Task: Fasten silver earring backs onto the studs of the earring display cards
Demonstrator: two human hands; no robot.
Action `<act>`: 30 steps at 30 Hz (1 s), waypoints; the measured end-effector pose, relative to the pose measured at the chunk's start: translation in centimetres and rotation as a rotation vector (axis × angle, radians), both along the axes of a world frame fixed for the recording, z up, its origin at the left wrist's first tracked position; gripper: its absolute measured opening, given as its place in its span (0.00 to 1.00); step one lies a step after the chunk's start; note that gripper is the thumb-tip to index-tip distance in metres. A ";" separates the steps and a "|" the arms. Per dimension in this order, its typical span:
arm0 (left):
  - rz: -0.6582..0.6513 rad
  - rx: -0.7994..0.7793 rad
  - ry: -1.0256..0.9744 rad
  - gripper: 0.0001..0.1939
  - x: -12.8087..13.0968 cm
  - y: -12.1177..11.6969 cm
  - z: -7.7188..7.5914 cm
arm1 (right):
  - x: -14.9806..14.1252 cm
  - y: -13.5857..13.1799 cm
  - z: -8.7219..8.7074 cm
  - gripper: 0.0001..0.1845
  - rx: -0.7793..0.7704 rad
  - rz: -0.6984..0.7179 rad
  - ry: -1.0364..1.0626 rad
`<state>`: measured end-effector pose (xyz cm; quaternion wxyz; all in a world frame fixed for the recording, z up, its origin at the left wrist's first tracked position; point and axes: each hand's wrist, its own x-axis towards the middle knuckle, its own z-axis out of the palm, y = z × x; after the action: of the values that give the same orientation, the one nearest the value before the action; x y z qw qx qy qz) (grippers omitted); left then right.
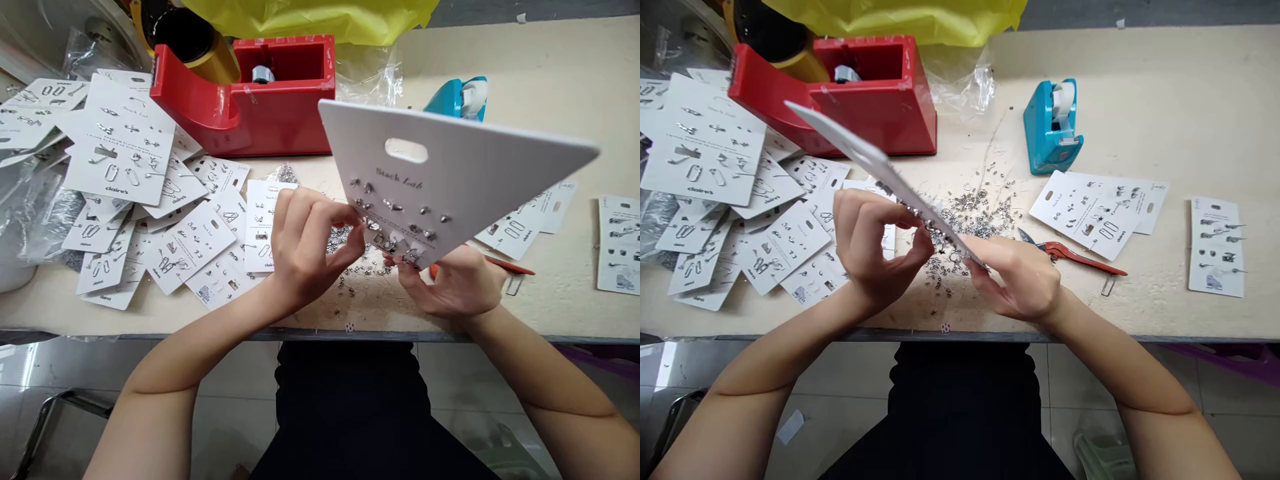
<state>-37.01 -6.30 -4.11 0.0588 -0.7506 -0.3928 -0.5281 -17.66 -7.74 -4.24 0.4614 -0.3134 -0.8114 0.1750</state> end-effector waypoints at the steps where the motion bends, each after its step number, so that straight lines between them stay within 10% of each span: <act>1: 0.023 0.064 0.019 0.06 0.1 0.2 -0.1 | 0.0 -0.1 -0.2 0.08 -0.006 -0.030 0.001; 5: -0.008 0.138 0.071 0.04 0.0 0.7 -0.1 | 0.6 -0.5 -0.9 0.04 -0.175 -0.138 0.010; 12: -0.080 0.402 0.135 0.08 -0.4 1.5 -0.5 | 0.2 -0.1 0.4 0.17 -0.456 0.123 0.414; 22: -0.358 -0.520 -0.232 0.10 -0.8 0.6 0.1 | 0.1 0.5 0.2 0.17 -0.495 0.152 0.439; 30: -0.448 -0.729 -0.244 0.04 -0.9 0.6 0.2 | 0.5 0.5 0.1 0.16 -0.612 0.283 0.412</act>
<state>-37.91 -5.67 -3.90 -0.3724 -0.7210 -0.3850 -0.4396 -17.18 -7.20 -4.16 0.4711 -0.2800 -0.6475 0.5296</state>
